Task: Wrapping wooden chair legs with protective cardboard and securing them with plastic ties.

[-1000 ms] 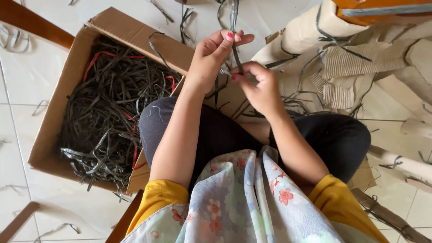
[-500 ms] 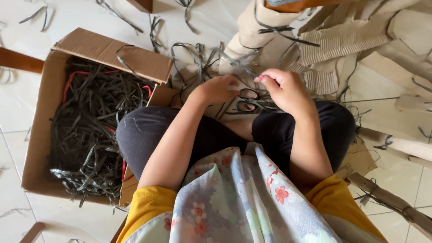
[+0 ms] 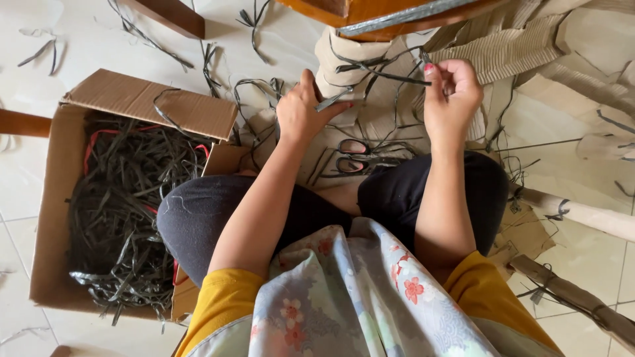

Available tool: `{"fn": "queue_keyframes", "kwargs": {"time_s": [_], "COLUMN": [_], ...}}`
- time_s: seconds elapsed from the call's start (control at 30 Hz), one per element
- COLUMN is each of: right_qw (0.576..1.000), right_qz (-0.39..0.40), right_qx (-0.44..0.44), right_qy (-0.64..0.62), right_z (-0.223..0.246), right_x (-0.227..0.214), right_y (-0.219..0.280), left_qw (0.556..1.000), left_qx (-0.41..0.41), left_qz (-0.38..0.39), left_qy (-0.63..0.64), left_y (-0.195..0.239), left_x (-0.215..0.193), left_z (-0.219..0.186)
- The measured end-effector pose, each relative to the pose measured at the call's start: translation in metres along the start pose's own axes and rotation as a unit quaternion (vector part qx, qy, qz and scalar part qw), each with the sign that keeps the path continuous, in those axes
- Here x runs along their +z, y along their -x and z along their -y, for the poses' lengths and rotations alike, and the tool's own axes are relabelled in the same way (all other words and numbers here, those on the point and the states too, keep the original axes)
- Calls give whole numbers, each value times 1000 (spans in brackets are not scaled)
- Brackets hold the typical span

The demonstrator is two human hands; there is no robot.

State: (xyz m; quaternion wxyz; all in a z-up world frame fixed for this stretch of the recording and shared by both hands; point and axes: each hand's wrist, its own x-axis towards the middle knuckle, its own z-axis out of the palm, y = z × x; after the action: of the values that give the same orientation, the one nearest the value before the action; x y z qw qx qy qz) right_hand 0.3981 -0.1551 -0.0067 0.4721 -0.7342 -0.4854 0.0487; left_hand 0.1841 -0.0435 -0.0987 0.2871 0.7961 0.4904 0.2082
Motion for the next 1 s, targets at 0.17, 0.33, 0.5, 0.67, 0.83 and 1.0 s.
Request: {"fn": "queue_keyframes", "kwargs": {"time_s": [0.17,0.33,0.5,0.67,0.83,1.0], "right_qw": [999,996,991,975,988,989], "right_qz": [-33,80,124,176,119,134], "right_qx": [7,4,-13,12,-49,-21], "right_qy": [-26,-26,-58,-133,-85,-67], "right_z": [-12,-4,4,6,-8,-17], "right_x": [19,64,93,96,96,91], "right_y": [5,21,37,33,20,15], "left_qw": [998,969,965,984,988,992], "left_qx": [-14,72,73,73,6,44], "left_qz": [16,30,27,9,100,29], "left_qy": [59,235,252,162,116,113], "left_y": [-8,-11,-13,-19,-35,-45], "left_x": [14,9,11,25,51,50], "left_z": [-4,3,4,5,4,-25]}}
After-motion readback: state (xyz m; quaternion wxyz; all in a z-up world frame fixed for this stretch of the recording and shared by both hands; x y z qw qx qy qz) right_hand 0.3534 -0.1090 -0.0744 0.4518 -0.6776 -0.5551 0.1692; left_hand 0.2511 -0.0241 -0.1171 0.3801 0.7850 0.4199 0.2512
